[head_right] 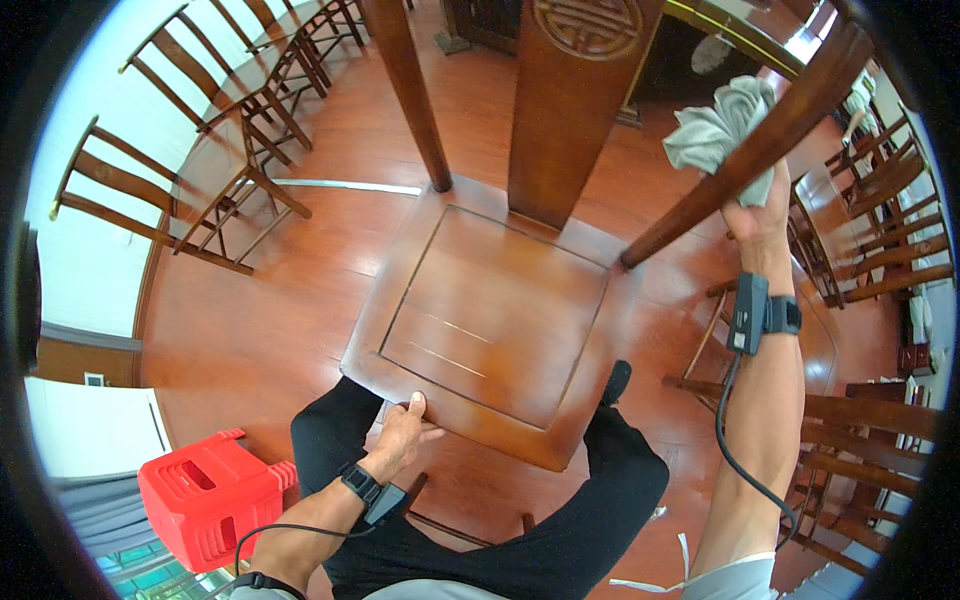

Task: Cleaning wooden chairs using a cloth.

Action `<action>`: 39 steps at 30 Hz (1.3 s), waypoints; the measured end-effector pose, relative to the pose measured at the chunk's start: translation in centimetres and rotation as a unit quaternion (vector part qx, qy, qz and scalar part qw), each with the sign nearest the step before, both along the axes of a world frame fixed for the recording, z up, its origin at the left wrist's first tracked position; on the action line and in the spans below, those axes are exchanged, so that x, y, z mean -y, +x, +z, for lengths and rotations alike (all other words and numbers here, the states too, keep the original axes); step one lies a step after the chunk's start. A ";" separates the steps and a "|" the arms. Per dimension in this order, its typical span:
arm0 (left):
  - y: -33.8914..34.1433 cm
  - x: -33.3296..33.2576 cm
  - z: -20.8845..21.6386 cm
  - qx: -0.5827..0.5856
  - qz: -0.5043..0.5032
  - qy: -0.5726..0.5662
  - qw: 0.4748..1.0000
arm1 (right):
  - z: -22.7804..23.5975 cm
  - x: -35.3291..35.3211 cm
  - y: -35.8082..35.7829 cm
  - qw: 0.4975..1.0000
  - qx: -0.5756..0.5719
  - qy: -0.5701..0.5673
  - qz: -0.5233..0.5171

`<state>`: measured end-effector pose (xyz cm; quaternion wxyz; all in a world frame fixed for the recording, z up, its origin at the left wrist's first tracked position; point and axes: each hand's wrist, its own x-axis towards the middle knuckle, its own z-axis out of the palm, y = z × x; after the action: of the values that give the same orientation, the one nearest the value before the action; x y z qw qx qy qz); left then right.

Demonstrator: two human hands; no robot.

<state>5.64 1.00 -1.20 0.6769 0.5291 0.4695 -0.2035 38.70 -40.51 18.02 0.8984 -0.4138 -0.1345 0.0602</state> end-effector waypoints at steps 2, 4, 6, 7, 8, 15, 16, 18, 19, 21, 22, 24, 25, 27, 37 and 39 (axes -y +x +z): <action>0.8 -0.7 0.4 0.011 -0.029 0.033 0.999 | -0.5 1.3 -0.5 0.999 -0.019 -0.003 -0.035; 1.4 -1.8 -0.1 0.024 -0.078 0.058 0.995 | -1.5 4.0 -1.4 0.998 -0.026 0.018 -0.056; 2.3 -4.4 -1.6 0.019 -0.118 0.073 0.990 | -1.6 3.4 -3.8 0.990 -0.050 0.013 -0.129; 2.8 -5.1 -2.3 0.033 -0.111 0.106 0.988 | -1.3 3.0 -5.3 0.994 -0.016 0.002 -0.109; 3.8 -5.6 -2.0 0.036 -0.131 0.113 0.984 | -0.6 1.9 -7.0 0.986 -0.047 0.002 -0.161; 13.6 -9.5 2.1 0.029 -0.244 0.275 0.930 | -1.8 -0.2 -16.1 0.966 -0.063 0.001 -0.251; 13.7 -13.0 -0.8 0.125 -0.205 0.298 0.924 | -1.2 -2.7 -16.8 0.961 -0.081 0.023 -0.264; 16.3 -14.8 -2.1 0.113 -0.226 0.333 0.909 | -2.7 -4.0 -18.2 0.953 -0.071 0.028 -0.294; 17.0 -15.3 -1.8 0.106 -0.236 0.350 0.900 | -2.8 -4.8 -18.6 0.946 -0.060 0.039 -0.317; 17.7 -16.3 -1.4 0.104 -0.290 0.365 0.878 | -2.1 -6.9 -19.8 0.942 -0.062 0.040 -0.329; 17.6 -16.7 -1.0 0.095 -0.344 0.385 0.851 | -1.6 -8.2 -20.3 0.937 -0.071 0.046 -0.339; 15.4 -16.8 -0.5 0.144 -0.366 0.402 0.827 | 0.5 -11.2 -21.2 0.932 -0.035 0.028 -0.360; 14.5 -15.9 0.6 0.191 -0.392 0.415 0.799 | 1.0 -11.8 -21.7 0.923 -0.003 0.007 -0.384; 12.0 -14.4 3.0 0.167 -0.425 0.359 0.814 | 0.2 -11.5 -21.8 0.914 0.003 -0.052 -0.403; 0.9 -7.1 1.9 0.113 -0.324 0.409 0.846 | -15.2 -8.3 -28.6 0.850 -0.157 -0.359 -0.351; 0.3 -6.6 2.4 0.086 -0.350 0.404 0.841 | -18.8 -9.7 -31.5 0.856 -0.267 -0.362 -0.253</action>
<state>5.93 7.56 1.21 0.3249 0.9001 0.2333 -0.1727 7.22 -30.83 -0.80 0.6704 -0.6980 0.2512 -0.0169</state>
